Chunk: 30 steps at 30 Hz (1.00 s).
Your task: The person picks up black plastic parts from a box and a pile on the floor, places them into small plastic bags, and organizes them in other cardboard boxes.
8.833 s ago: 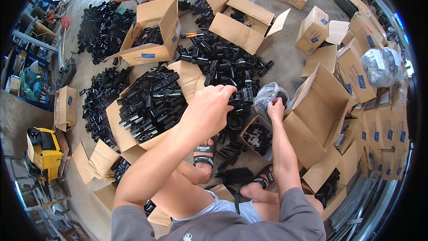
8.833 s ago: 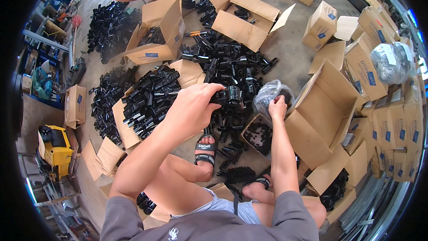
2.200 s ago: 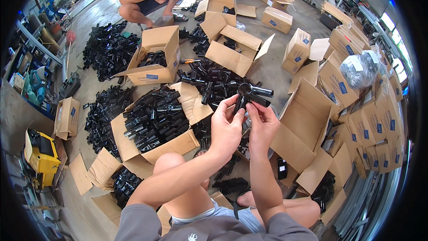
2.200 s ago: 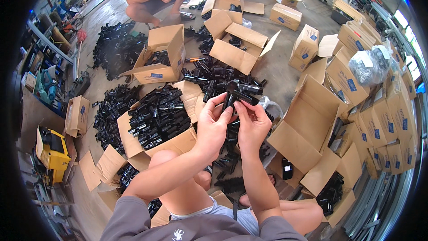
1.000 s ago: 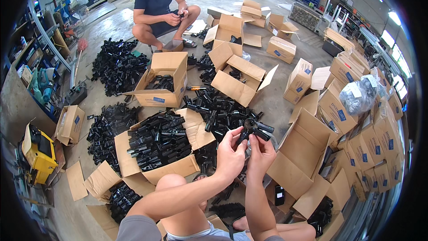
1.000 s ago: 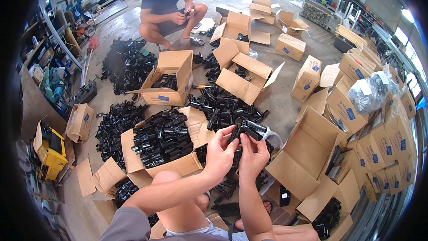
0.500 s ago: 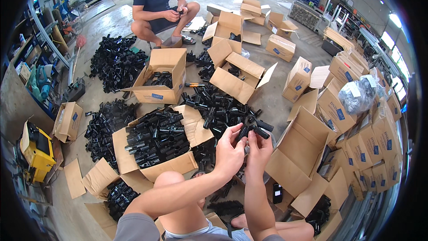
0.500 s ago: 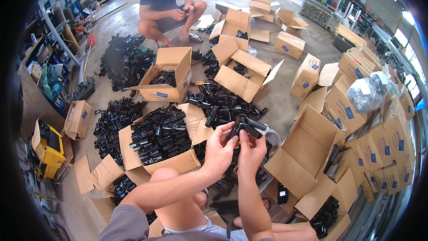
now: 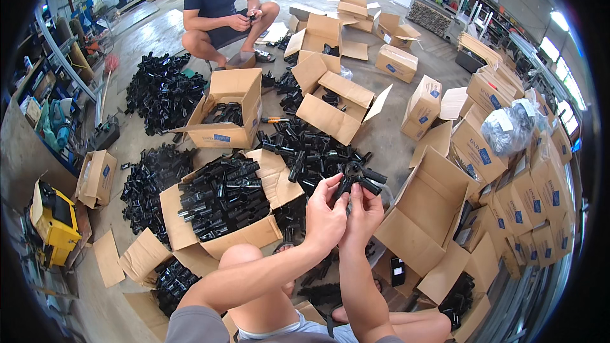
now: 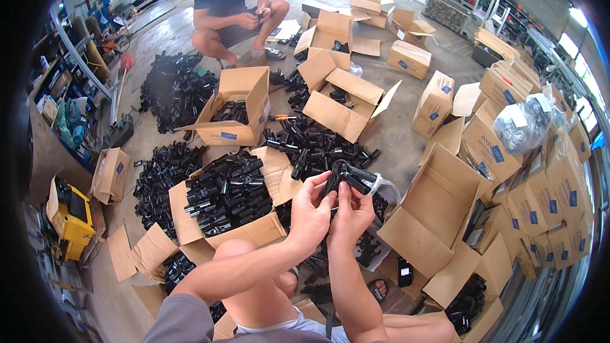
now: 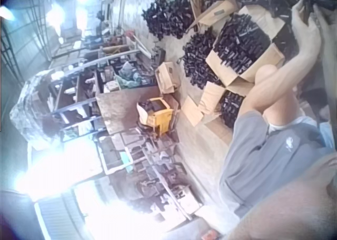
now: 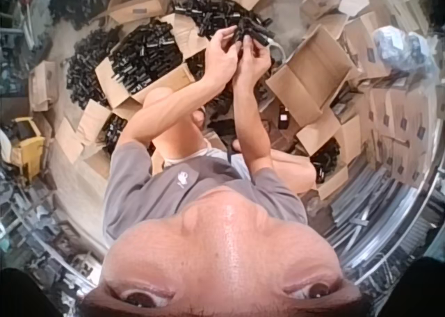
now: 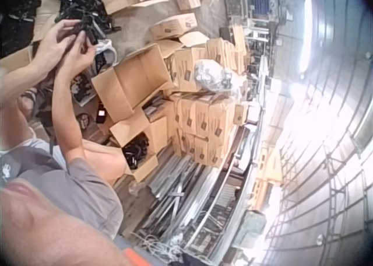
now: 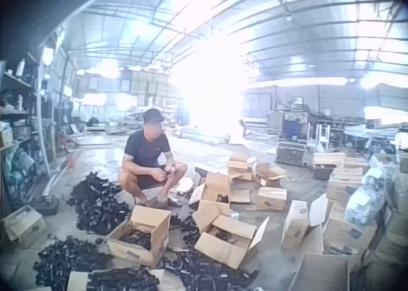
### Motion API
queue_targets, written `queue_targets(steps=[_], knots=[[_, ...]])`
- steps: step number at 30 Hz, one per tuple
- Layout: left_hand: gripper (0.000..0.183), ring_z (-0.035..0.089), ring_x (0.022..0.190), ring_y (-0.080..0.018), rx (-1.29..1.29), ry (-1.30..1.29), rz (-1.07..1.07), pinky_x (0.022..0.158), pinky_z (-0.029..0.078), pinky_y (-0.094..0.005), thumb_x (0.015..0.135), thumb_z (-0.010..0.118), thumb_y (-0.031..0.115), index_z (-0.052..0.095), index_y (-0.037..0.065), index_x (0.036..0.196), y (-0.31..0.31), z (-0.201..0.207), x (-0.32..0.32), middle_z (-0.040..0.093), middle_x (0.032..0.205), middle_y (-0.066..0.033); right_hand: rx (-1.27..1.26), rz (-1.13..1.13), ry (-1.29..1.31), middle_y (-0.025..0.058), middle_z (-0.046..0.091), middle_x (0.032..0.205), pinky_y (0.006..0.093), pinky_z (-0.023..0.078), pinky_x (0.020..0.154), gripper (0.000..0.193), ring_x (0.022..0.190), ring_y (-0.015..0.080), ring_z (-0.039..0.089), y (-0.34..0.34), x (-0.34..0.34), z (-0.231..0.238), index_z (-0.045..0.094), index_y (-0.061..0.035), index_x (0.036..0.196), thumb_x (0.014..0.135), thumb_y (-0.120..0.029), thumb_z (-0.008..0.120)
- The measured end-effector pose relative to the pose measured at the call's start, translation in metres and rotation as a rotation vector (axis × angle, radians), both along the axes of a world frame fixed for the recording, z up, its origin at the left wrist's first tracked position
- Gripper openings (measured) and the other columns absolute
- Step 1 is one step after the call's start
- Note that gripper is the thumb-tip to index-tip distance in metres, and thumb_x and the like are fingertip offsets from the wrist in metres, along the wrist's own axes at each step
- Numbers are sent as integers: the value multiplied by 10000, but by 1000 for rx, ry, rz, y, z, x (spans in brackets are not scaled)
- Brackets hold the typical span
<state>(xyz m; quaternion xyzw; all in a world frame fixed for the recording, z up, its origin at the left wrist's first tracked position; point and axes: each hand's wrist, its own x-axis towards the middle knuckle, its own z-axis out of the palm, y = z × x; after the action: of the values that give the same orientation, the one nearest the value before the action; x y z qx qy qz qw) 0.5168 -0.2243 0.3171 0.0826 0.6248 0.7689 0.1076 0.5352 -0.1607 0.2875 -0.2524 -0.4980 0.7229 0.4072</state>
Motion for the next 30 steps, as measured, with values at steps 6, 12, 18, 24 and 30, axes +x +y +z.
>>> queue_targets(steps=[6, 12, 18, 24, 30], knots=[[368, 657, 1128, -171, 91, -73, 1, 981, 536, -310, 996, 568, -62, 543, -26, 1361, -1, 4, -1, 680, 1253, -155, 48, 44, -34, 98, 740, 1007, 257, 537, 784, 185, 891, 118, 681, 1, 6, 8, 701, 60, 1102, 965, -62, 724], [368, 657, 1129, -170, 149, -93, 5, 969, 531, -303, 986, 561, -79, 546, -40, 1352, -3, 8, -3, 685, 1247, -160, 14, 60, -8, 103, 745, 1027, 255, 540, 785, 168, 911, 116, 685, -1, 4, 14, 709, 61, 1094, 960, -41, 717], [364, 659, 1116, -165, 172, -229, -20, 970, 553, -311, 1009, 566, -48, 529, -9, 1369, -4, 12, -8, 677, 1245, -124, 300, -97, -48, 80, 747, 972, 282, 530, 817, 149, 892, 139, 679, -1, -5, -11, 750, 20, 1035, 926, -81, 758], [371, 669, 1074, -144, 210, -311, -38, 959, 563, -313, 1030, 568, -12, 519, 35, 1394, -12, 13, -10, 688, 1235, -78, 366, -100, -114, 82, 753, 961, 303, 529, 829, 162, 894, 156, 688, -3, -7, -12, 754, 10, 1029, 906, -93, 775], [389, 658, 1121, -169, 220, -218, -25, 989, 542, -305, 1014, 546, -67, 495, -24, 1397, -7, 17, -7, 673, 1259, -153, 202, -17, -103, 71, 742, 1000, 230, 518, 756, 157, 863, 90, 665, -6, -5, -1, 734, 39, 1079, 951, -52, 733]])
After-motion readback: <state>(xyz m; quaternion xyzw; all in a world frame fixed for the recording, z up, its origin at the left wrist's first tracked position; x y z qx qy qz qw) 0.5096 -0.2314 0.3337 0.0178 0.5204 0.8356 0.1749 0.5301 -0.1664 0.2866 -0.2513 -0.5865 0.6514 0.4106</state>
